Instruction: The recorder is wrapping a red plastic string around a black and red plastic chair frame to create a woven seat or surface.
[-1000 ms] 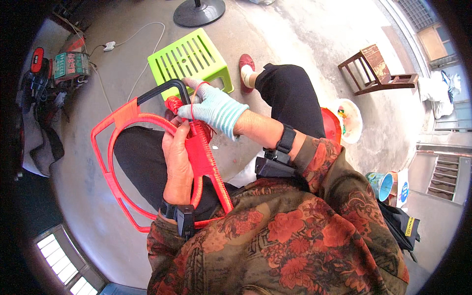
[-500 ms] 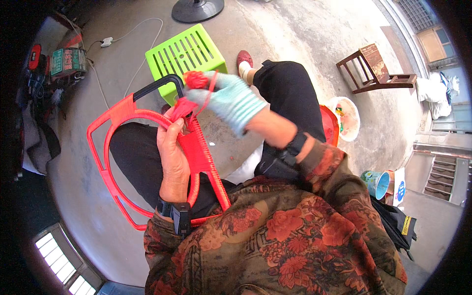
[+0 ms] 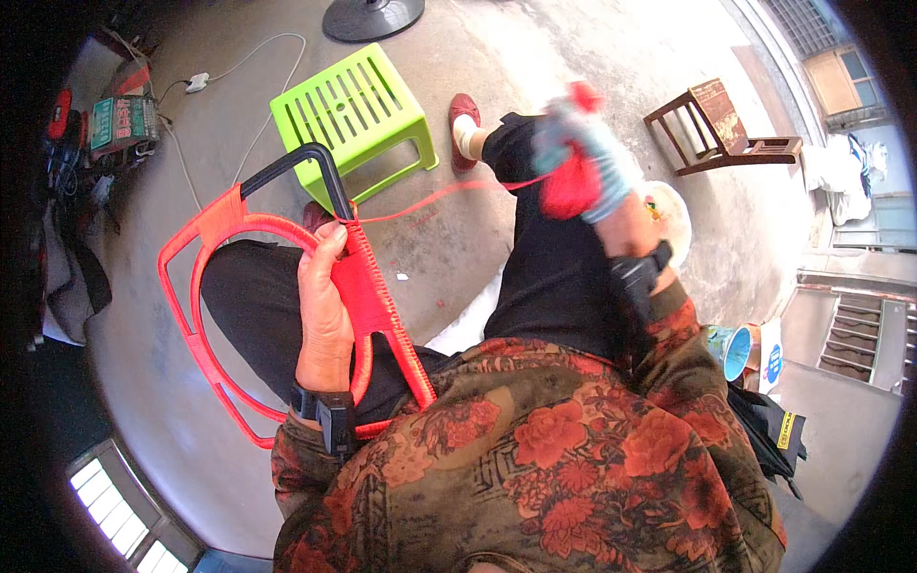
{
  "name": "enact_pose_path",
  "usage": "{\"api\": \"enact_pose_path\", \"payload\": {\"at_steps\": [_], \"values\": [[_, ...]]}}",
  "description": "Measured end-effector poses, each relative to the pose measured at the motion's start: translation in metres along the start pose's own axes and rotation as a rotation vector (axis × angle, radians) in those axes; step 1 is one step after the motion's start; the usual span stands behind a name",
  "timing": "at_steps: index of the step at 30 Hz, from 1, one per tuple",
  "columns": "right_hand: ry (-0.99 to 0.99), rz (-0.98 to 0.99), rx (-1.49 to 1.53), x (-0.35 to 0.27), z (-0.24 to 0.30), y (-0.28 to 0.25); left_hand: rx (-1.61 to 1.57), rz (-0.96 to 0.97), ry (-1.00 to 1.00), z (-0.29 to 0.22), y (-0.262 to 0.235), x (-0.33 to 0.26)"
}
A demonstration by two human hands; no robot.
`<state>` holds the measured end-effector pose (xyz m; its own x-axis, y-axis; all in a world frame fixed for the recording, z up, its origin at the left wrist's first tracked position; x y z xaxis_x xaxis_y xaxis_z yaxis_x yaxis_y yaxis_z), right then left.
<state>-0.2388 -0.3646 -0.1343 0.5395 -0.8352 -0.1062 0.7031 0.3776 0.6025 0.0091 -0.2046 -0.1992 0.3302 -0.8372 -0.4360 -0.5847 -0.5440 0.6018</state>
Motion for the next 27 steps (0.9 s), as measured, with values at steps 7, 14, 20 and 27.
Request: {"api": "enact_pose_path", "payload": {"at_steps": [7, 14, 20, 27], "values": [[0.536, 0.199, -0.598, -0.006, -0.149, 0.094, -0.031, 0.038, 0.086, -0.010, 0.013, -0.001], [0.378, 0.000, -0.329, 0.006, -0.116, 0.079, -0.049, 0.063, -0.010, -0.003, 0.013, -0.002], [0.337, 0.142, 0.320, 0.029, -0.120, 0.097, -0.022, 0.087, -0.063, -0.001, 0.022, -0.005], [0.366, 0.022, -0.728, 0.024, -0.118, 0.093, -0.020, 0.021, -0.068, 0.005, 0.020, -0.003]]}}
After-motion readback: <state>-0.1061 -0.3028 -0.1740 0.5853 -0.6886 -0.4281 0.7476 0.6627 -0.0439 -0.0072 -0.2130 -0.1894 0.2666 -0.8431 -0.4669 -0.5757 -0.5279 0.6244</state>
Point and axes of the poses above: each hand's wrist, its own x-axis towards the middle knuckle, its own y-axis out of the palm, z = x × y, the point moved 10 cm from there along x, towards the middle knuckle, and after that the axes turned 4 degrees about -x, right-handed, at the moved point
